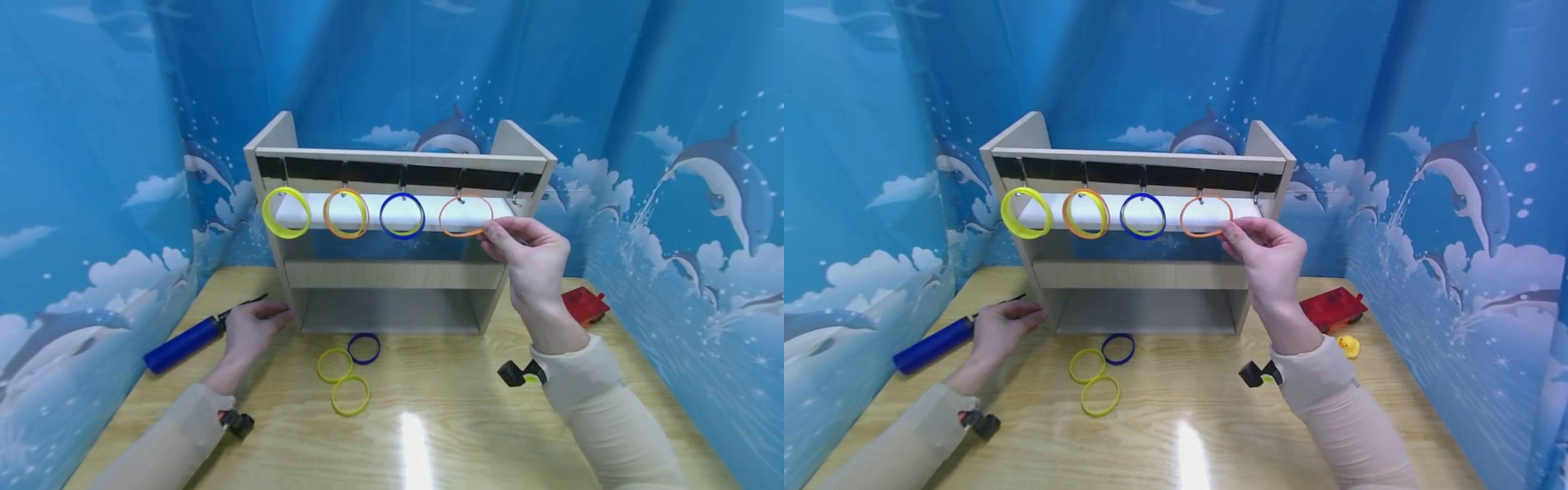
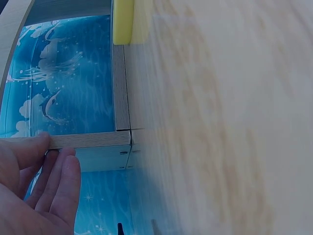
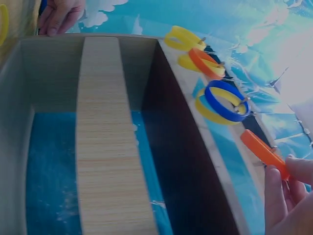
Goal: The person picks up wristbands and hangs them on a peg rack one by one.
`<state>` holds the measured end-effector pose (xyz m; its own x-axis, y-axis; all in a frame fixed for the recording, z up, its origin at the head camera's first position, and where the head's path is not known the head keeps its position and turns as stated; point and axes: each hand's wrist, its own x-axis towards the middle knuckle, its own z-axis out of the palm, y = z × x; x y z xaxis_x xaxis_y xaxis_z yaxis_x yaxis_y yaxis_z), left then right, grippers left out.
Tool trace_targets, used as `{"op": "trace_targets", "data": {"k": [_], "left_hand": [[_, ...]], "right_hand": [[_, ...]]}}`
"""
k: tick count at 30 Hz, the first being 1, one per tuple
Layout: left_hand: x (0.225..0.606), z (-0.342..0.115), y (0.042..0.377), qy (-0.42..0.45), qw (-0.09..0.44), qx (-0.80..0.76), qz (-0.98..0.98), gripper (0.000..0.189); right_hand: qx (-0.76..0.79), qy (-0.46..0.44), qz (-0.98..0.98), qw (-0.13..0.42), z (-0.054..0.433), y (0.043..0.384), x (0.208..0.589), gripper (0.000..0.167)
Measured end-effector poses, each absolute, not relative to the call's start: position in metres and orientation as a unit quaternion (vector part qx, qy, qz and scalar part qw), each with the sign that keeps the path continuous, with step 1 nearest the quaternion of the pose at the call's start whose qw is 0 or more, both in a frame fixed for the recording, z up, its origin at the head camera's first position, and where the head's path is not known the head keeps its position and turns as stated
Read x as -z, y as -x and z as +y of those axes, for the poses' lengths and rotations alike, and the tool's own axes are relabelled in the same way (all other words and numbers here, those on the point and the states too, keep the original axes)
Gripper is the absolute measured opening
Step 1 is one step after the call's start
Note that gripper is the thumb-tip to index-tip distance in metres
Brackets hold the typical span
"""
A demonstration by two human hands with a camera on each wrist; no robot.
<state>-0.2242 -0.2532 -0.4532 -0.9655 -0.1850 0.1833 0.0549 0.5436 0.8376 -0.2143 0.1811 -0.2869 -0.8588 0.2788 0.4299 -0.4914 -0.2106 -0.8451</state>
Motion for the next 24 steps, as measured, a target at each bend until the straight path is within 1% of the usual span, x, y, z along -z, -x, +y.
{"op": "trace_targets", "data": {"k": [5,8,17,24], "left_hand": [[0.454,-0.253,0.224,-0.036,0.124,0.480,-0.868,0.022],[0.454,-0.253,0.224,-0.035,0.124,0.480,-0.868,0.022],[0.454,-0.253,0.224,-0.042,0.116,0.482,-0.868,0.023],[0.453,-0.253,0.225,-0.043,0.122,0.473,-0.872,0.021]], "right_hand": [[-0.765,-0.101,-0.599,0.215,0.179,0.220,0.302,0.011],[-0.758,-0.099,-0.612,0.204,0.176,0.222,0.306,0.012],[-0.754,-0.083,-0.620,0.202,0.170,0.228,0.303,0.008],[-0.765,-0.089,-0.606,0.197,0.171,0.232,0.302,0.010]]}}
